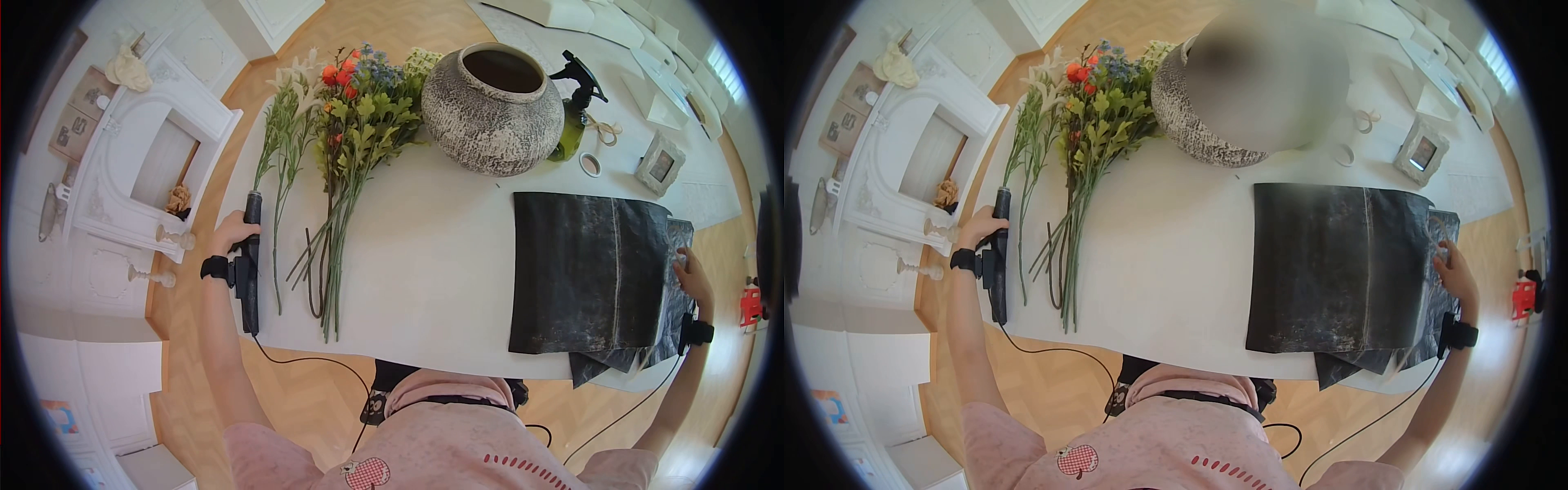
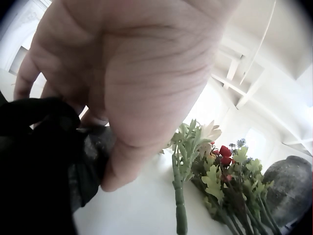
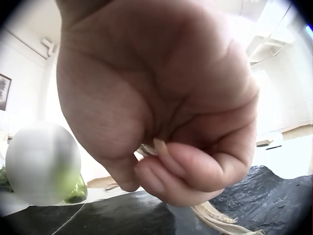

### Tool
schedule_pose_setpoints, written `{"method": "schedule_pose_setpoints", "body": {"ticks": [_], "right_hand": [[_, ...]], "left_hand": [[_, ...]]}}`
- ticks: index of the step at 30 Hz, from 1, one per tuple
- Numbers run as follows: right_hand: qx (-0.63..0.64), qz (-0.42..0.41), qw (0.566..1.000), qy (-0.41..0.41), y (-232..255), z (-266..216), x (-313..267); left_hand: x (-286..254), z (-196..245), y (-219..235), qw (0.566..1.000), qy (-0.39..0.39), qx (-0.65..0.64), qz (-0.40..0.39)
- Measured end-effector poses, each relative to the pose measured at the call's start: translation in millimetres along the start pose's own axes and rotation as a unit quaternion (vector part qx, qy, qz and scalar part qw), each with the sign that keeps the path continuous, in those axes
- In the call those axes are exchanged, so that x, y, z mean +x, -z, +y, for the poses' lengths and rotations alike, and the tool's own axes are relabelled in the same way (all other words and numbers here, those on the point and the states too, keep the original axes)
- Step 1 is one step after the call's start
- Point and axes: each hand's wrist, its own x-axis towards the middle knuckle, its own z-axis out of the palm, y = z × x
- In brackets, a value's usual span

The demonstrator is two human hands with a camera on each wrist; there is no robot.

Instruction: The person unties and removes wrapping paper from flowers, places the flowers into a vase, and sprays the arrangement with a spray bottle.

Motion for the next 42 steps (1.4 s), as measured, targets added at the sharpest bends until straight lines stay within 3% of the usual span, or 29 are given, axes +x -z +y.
{"method": "schedule_pose_setpoints", "body": {"ticks": [2, 3, 4, 5, 6, 7, 8, 10, 14, 16, 17, 19, 20, 21, 24, 26, 28, 30, 32, 33, 35, 36, 38, 39, 40, 42], "right_hand": [[-0.034, -0.017, 0.999, 0.029, -5, -21, -6], [-0.034, -0.022, 0.999, -0.003, -10, -46, -16], [-0.034, -0.027, 0.998, -0.035, -13, -62, -22], [-0.033, -0.028, 0.998, -0.033, -16, -45, -14], [-0.163, 0.078, 0.979, 0.092, -21, -12, -3], [-0.284, 0.18, 0.917, 0.213, -24, 6, 2], [-0.284, 0.18, 0.917, 0.213, -24, -19, -6], [-0.211, 0.134, 0.963, 0.105, -23, -80, -26], [-0.18, 0.073, 0.965, 0.178, -34, -178, -54], [-0.148, -0.075, 0.975, 0.147, -37, -238, -73], [-0.149, -0.073, 0.975, 0.147, -41, -247, -77], [-0.183, -0.111, 0.949, 0.232, -45, -263, -82], [-0.184, -0.11, 0.949, 0.233, -49, -274, -84], [-0.175, -0.186, 0.931, 0.26, -53, -286, -84], [-0.099, -0.358, 0.835, 0.407, -88, -326, -72], [0.0, -0.358, 0.788, 0.502, -134, -359, -70], [0.1, -0.365, 0.744, 0.551, -184, -400, -74], [0.18, -0.338, 0.727, 0.57, -223, -442, -83], [0.327, -0.296, 0.719, 0.538, -262, -477, -91], [0.326, -0.297, 0.719, 0.538, -271, -491, -96], [0.508, -0.359, 0.638, 0.454, -279, -510, -106], [0.507, -0.363, 0.637, 0.453, -279, -510, -106], [0.536, -0.429, 0.616, 0.386, -260, -510, -111], [0.557, -0.387, 0.633, 0.374, -258, -511, -113], [0.554, -0.396, 0.631, 0.373, -261, -511, -107], [0.595, -0.409, 0.587, 0.367, -267, -511, -89]], "left_hand": [[-4, -8, 0, 1.0, 0.001, 0.011, 0.01], [-6, -12, -2, 0.987, 0.007, -0.159, 0.025], [-8, -15, -2, 0.945, 0.013, -0.324, 0.04], [-10, -15, 1, 0.945, 0.014, -0.324, 0.043], [-13, -16, 6, 0.939, -0.008, -0.337, 0.069], [-18, -15, 12, 0.932, -0.03, -0.35, 0.095], [-23, -11, 18, 0.923, -0.053, -0.362, 0.12], [-34, -4, 25, 0.918, -0.074, -0.357, 0.158], [-44, 6, 29, 0.899, -0.104, -0.379, 0.193], [-42, 5, 22, 0.837, -0.119, -0.489, 0.215], [-44, 7, 20, 0.836, -0.12, -0.49, 0.215], [-52, 10, 15, 0.845, -0.197, -0.417, 0.27], [-64, 19, 15, 0.845, -0.197, -0.417, 0.271], [-79, 29, 14, 0.84, -0.198, -0.417, 0.284], [-120, 54, 6, 0.823, -0.216, -0.414, 0.324], [-139, 69, -1, 0.809, -0.239, -0.408, 0.35], [-157, 87, -14, 0.749, -0.238, -0.524, 0.327], [-178, 113, -23, 0.772, -0.215, -0.518, 0.298], [-194, 128, -38, 0.805, -0.236, -0.469, 0.275], [-199, 136, -44, 0.816, -0.254, -0.458, 0.245], [-204, 137, -54, 0.848, -0.27, -0.419, 0.179], [-207, 137, -52, 0.849, -0.266, -0.42, 0.18], [-218, 136, -46, 0.74, -0.292, -0.605, 0.006], [-215, 131, -43, 0.722, -0.346, -0.598, -0.03], [-213, 123, -43, 0.722, -0.339, -0.602, -0.024], [-207, 106, -49, 0.816, -0.313, -0.485, -0.02]]}}
